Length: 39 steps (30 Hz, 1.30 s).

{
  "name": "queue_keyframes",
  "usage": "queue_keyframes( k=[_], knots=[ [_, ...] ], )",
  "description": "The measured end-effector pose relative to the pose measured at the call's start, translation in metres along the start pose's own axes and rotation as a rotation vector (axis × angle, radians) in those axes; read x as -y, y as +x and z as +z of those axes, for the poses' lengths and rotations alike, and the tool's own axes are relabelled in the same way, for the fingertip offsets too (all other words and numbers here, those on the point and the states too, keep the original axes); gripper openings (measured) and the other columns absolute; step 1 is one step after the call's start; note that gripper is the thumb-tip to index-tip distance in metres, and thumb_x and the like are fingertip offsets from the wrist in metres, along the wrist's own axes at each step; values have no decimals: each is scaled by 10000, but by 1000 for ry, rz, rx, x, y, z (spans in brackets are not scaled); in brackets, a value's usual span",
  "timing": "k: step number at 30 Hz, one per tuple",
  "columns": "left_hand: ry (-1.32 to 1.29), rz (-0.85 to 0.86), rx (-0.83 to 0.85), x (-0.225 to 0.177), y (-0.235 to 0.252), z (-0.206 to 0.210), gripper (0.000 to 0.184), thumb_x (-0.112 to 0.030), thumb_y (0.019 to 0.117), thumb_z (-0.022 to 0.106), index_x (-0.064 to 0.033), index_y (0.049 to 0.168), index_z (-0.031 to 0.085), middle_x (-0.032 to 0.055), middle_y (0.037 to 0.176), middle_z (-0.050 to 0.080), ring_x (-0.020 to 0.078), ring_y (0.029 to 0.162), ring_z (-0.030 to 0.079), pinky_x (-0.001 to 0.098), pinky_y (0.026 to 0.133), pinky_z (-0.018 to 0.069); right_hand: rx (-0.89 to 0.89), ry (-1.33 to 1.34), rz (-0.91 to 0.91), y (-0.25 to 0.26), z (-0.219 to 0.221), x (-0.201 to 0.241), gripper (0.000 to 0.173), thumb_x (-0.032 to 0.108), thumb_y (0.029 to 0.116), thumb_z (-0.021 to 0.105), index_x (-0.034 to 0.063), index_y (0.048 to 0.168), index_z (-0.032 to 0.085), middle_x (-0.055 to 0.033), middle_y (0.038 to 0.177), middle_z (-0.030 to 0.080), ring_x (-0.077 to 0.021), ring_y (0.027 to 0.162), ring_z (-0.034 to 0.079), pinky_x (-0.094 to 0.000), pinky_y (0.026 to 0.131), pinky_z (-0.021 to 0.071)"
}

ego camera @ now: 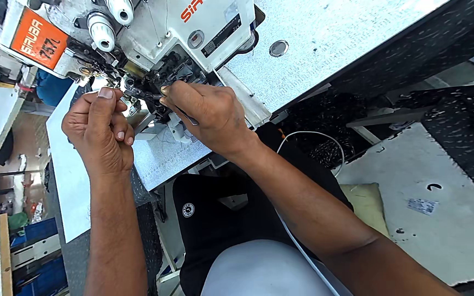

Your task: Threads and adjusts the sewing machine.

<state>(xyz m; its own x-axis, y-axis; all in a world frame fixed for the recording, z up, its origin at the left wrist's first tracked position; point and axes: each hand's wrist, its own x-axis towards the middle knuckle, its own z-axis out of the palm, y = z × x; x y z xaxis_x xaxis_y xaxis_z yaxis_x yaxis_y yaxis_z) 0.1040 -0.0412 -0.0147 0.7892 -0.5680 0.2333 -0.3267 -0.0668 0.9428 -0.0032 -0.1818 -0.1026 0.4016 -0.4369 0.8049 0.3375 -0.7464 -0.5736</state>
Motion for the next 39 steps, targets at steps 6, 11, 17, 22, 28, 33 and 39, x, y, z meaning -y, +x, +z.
queue_keyframes(
  k=[6,11,17,22,28,33,39],
  knots=[
    [-3,7,0,0,0,0,202,-128,1079,480,-86,1003,662,-44,789,648,2,414,426,136,362,390,-10,-19,-6,0,1,0,95,90,994,672,36,940,729,-88,776,714,-204,656,690,-343,545,539],
    [2,19,-3,1,0,1,203,-125,1078,481,-89,994,662,-48,784,646,-1,417,427,133,366,390,-32,-43,-18,1,2,0,105,90,986,680,43,904,726,-79,741,705,-201,625,673,-344,538,521],
    [5,16,-4,0,0,1,203,-128,1077,482,-89,992,662,-46,784,643,2,415,422,135,366,388,-36,-56,-23,2,2,1,88,83,979,685,47,918,737,-75,744,717,-199,639,685,-349,571,540],
    [6,12,-11,0,0,1,198,-127,1077,485,-90,995,661,-42,798,645,5,417,426,136,363,388,-43,-50,-22,1,2,0,84,87,978,692,44,916,731,-76,759,729,-203,665,703,-361,613,563],
    [13,7,-14,0,-1,2,205,-130,1080,476,-92,1000,661,-47,797,644,2,420,428,134,369,393,-56,-10,18,-2,0,-3,56,64,958,707,36,917,734,-82,789,744,-198,679,703,-361,632,567],
    [19,12,-13,0,-1,1,208,-128,1079,475,-89,999,663,-46,796,645,4,419,429,133,369,391,-62,35,28,-3,-1,-4,51,50,951,711,39,905,729,-84,849,770,-194,743,736,-356,668,588],
    [15,13,-15,0,-1,1,198,-134,1080,483,-90,1005,661,-45,795,641,4,419,423,134,368,390,-71,36,34,-3,0,-4,50,45,944,719,38,895,726,-84,832,766,-194,732,733,-358,668,588]
  ],
)
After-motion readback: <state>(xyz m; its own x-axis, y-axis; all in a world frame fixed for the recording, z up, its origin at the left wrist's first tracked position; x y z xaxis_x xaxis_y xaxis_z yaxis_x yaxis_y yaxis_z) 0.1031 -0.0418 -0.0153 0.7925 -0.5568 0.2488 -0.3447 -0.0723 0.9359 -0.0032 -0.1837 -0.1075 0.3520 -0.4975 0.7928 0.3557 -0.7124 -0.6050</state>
